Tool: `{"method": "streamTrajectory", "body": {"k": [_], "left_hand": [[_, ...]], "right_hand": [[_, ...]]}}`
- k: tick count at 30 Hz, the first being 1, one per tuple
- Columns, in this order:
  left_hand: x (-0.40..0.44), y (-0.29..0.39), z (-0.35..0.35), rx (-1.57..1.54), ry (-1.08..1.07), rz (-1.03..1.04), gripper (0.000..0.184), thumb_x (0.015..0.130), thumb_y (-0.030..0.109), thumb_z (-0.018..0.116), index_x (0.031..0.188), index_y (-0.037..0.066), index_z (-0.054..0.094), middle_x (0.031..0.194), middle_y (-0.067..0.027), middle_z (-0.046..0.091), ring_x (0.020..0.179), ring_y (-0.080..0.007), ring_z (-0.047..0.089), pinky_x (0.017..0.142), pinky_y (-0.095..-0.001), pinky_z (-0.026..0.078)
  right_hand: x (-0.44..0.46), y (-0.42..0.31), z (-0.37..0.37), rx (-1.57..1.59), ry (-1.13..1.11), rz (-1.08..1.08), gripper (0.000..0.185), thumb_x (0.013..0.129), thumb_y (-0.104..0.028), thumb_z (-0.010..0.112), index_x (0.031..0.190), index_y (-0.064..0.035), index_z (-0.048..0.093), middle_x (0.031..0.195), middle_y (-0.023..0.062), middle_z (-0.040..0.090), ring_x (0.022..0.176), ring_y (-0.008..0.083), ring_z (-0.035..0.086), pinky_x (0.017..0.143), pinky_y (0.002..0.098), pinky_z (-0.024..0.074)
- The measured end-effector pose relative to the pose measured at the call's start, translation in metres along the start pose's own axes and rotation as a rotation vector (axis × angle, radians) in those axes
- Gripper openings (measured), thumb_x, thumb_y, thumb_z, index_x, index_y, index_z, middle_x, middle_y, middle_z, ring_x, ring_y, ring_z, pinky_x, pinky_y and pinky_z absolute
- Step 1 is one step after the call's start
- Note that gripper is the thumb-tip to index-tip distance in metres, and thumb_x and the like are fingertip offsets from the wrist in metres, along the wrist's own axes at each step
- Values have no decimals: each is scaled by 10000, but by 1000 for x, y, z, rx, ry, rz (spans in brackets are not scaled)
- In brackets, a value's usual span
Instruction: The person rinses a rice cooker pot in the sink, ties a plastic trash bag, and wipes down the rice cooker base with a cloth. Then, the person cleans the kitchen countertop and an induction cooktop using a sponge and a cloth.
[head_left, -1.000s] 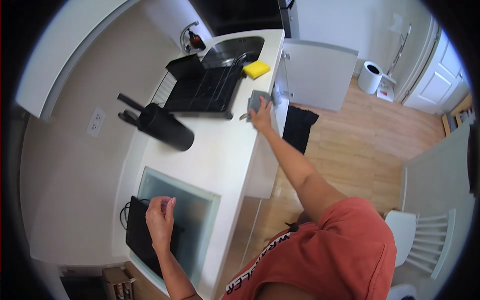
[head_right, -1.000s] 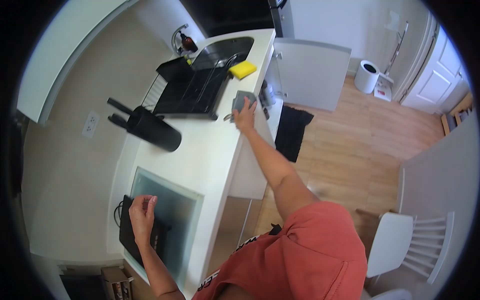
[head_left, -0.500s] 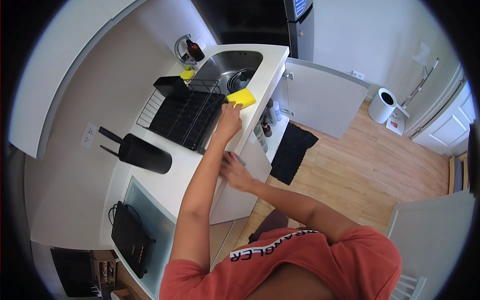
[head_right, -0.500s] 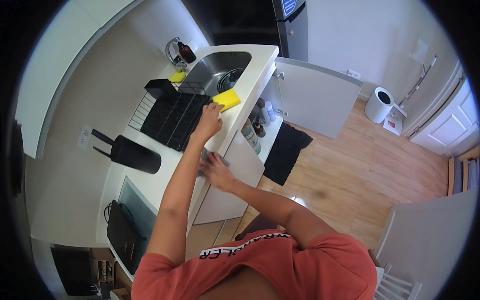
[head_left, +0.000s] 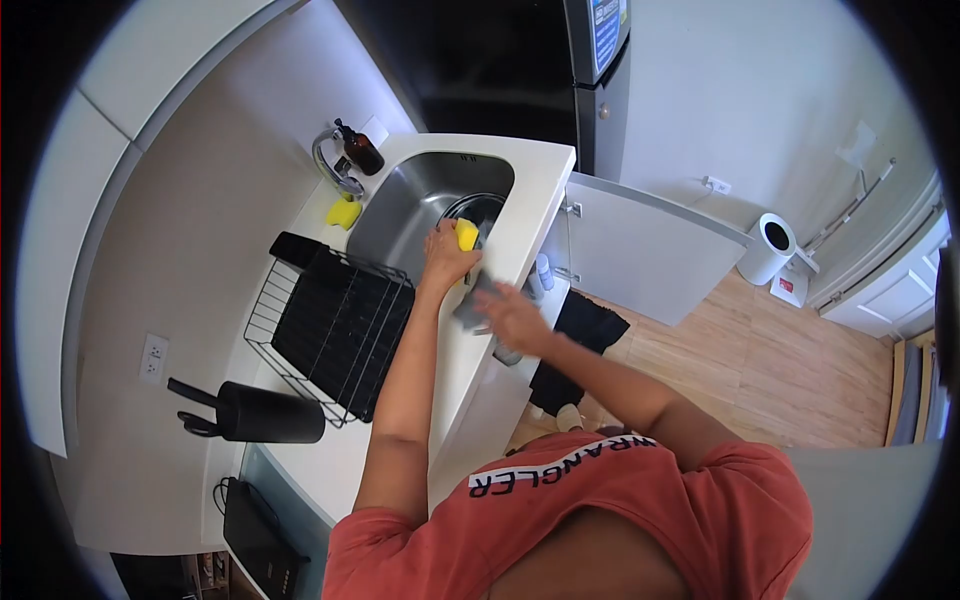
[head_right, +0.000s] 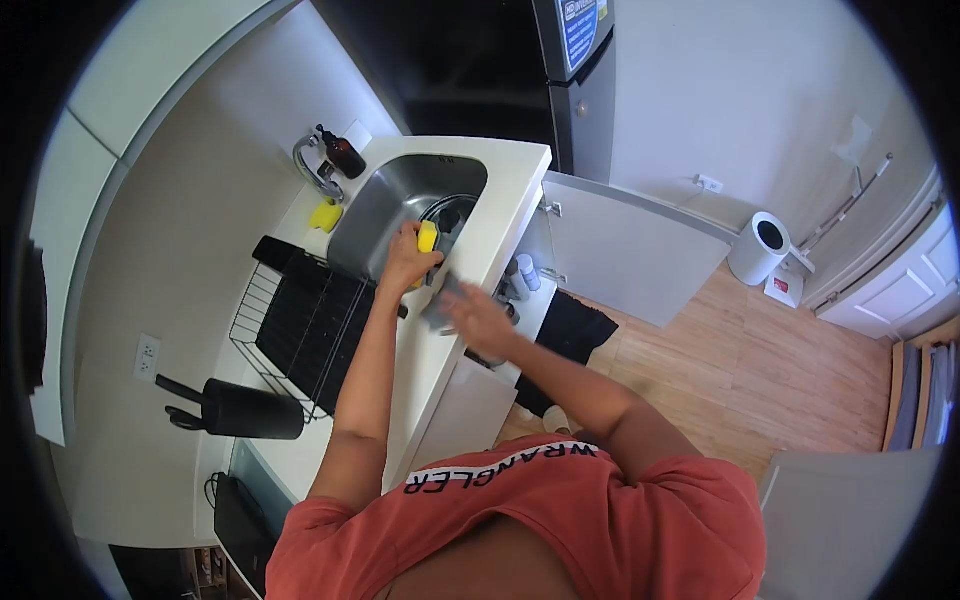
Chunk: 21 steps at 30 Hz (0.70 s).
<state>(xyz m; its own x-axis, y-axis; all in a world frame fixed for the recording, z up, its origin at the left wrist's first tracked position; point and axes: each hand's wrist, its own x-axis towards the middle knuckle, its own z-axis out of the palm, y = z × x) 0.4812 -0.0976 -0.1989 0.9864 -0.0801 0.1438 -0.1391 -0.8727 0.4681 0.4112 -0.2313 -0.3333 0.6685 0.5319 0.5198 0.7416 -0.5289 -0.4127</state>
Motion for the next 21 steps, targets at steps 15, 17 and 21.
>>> {"method": "streamTrajectory", "body": {"k": [15,17,21], "left_hand": [[104,-9,40,-239,151,-292,685,589,157,716,1157,-23,378,1085,-259,424,987,-399,480,876,-397,407],[110,-15,48,-251,179,-355,678,594,126,716,1162,-22,376,1081,-252,426,995,-400,476,877,-404,407],[127,-26,47,-301,174,-580,733,609,113,717,1236,41,343,1175,-260,366,1092,-393,423,940,-417,371]], "right_hand": [[233,290,-37,-318,-395,399,558,894,-439,333,1384,-191,231,1461,131,71,1267,533,42,1040,552,2],[277,297,-12,-252,-405,326,570,893,-456,321,1385,-184,229,1459,147,66,1279,514,27,1049,531,-1],[366,298,50,-240,-434,278,597,896,-488,300,1389,-164,205,1458,148,50,1289,490,38,1052,528,-3]]}}
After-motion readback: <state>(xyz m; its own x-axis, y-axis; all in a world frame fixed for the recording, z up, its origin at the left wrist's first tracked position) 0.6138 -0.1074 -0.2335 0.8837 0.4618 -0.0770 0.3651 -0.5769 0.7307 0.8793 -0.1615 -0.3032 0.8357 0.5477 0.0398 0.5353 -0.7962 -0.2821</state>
